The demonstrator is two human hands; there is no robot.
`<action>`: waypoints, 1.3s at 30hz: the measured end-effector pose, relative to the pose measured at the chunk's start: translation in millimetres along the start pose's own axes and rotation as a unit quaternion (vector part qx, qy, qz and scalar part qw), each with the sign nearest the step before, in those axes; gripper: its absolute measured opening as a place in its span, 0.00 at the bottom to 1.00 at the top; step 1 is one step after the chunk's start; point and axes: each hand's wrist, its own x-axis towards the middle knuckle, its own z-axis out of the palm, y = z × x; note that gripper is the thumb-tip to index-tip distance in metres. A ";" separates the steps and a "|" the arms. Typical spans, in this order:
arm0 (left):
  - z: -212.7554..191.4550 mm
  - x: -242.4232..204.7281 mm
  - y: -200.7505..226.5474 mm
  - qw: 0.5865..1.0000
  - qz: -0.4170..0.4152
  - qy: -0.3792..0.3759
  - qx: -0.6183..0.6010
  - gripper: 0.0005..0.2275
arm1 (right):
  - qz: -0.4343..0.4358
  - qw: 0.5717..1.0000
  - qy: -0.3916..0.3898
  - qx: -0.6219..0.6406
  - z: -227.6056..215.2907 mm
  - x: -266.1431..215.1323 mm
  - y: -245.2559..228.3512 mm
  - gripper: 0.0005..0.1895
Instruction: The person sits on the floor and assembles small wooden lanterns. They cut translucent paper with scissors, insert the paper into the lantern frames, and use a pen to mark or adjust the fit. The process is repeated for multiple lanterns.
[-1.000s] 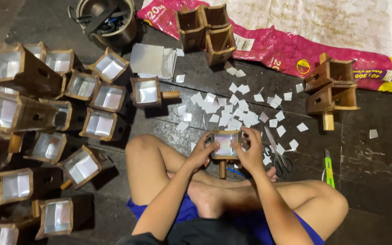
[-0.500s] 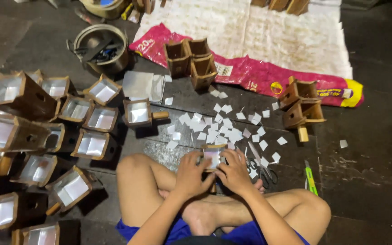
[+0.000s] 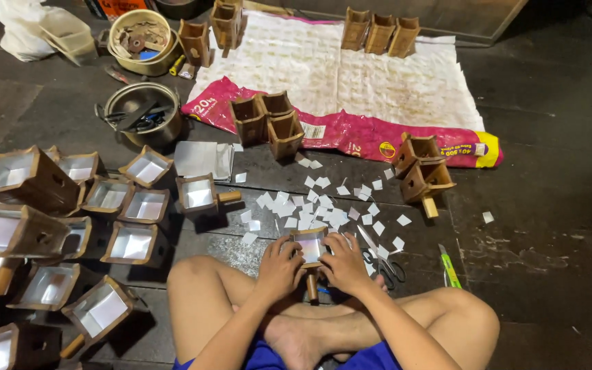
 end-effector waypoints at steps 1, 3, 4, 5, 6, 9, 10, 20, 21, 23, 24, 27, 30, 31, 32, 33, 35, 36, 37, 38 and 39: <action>0.8 -0.4 -0.2 1.000 0.000 0.003 0.002 0.09 | -0.003 1.000 0.002 -0.002 0.6 -1.0 0.9 0.10; 3.0 -1.3 -0.9 1.000 -0.009 0.004 -0.014 0.10 | 0.032 0.999 -0.008 0.001 2.5 -3.4 2.4 0.10; 2.6 0.1 -1.2 1.000 -0.007 0.007 -0.012 0.10 | 0.031 0.999 -0.006 -0.001 3.0 -4.2 5.3 0.10; 2.7 -1.9 0.1 0.999 -0.011 0.013 -0.029 0.09 | 0.047 0.999 -0.017 -0.020 4.2 -8.4 5.9 0.11; 4.0 -4.0 0.7 0.999 -0.015 0.020 -0.045 0.09 | 0.064 0.997 -0.027 -0.039 6.8 -12.7 6.8 0.12; 27.4 -1.9 -6.8 0.998 -0.033 0.022 -0.055 0.11 | 0.091 0.994 -0.050 -0.029 17.2 -8.5 5.5 0.07; 24.8 0.1 -3.7 0.997 -0.046 0.004 -0.062 0.11 | 0.094 0.993 -0.069 -0.015 16.3 -10.2 7.3 0.07; 25.8 17.3 -34.2 0.929 -0.147 0.072 -0.332 0.11 | 0.231 0.941 -0.010 0.248 37.8 13.0 25.6 0.16; 27.8 28.0 -38.5 0.919 -0.151 0.083 -0.354 0.10 | 0.255 0.923 0.003 0.289 42.6 21.9 35.9 0.17; 20.6 33.2 -39.5 0.909 -0.170 0.077 -0.373 0.11 | 0.262 0.916 0.008 0.303 39.9 27.7 34.7 0.17; 16.4 36.6 -41.2 0.898 -0.189 0.071 -0.391 0.11 | 0.268 0.909 0.013 0.317 38.9 32.4 34.4 0.18; 22.7 46.1 -45.2 0.889 -0.185 0.068 -0.413 0.12 | 0.288 0.902 0.021 0.321 31.9 37.1 24.6 0.23; 15.0 53.3 -44.1 0.874 -0.214 0.051 -0.434 0.11 | 0.370 0.854 0.032 0.365 36.4 17.5 23.1 0.37; 10.8 55.0 -42.6 0.873 -0.214 0.053 -0.434 0.11 | 0.368 0.855 0.031 0.364 40.6 2.8 29.1 0.37; 6.3 56.2 -41.2 0.881 -0.211 0.049 -0.420 0.13 | 0.377 0.881 -0.101 0.268 44.7 -11.9 34.8 0.26; 3.9 59.8 -36.9 0.887 -0.207 0.045 -0.410 0.15 | 0.377 0.883 -0.231 0.160 45.8 -28.2 44.1 0.16; 5.2 58.5 -32.5 0.871 -0.222 0.039 -0.436 0.14 | 0.308 0.884 -0.342 0.084 39.6 -31.0 22.5 0.22; 5.8 59.1 -29.7 0.856 -0.238 0.029 -0.457 0.13 | 0.234 0.864 -0.445 0.010 36.0 -32.4 12.8 0.27; 3.7 61.8 -29.6 0.856 -0.237 0.030 -0.459 0.13 | 0.234 0.864 -0.445 0.008 39.4 -29.9 11.5 0.27; 1.8 63.9 -29.4 0.850 -0.253 0.030 -0.460 0.18 | 0.196 0.871 -0.451 -0.016 42.9 -27.8 9.8 0.23; -0.2 62.6 -28.5 0.844 -0.271 0.029 -0.461 0.23 | 0.157 0.875 -0.457 -0.039 47.2 -27.9 5.5 0.20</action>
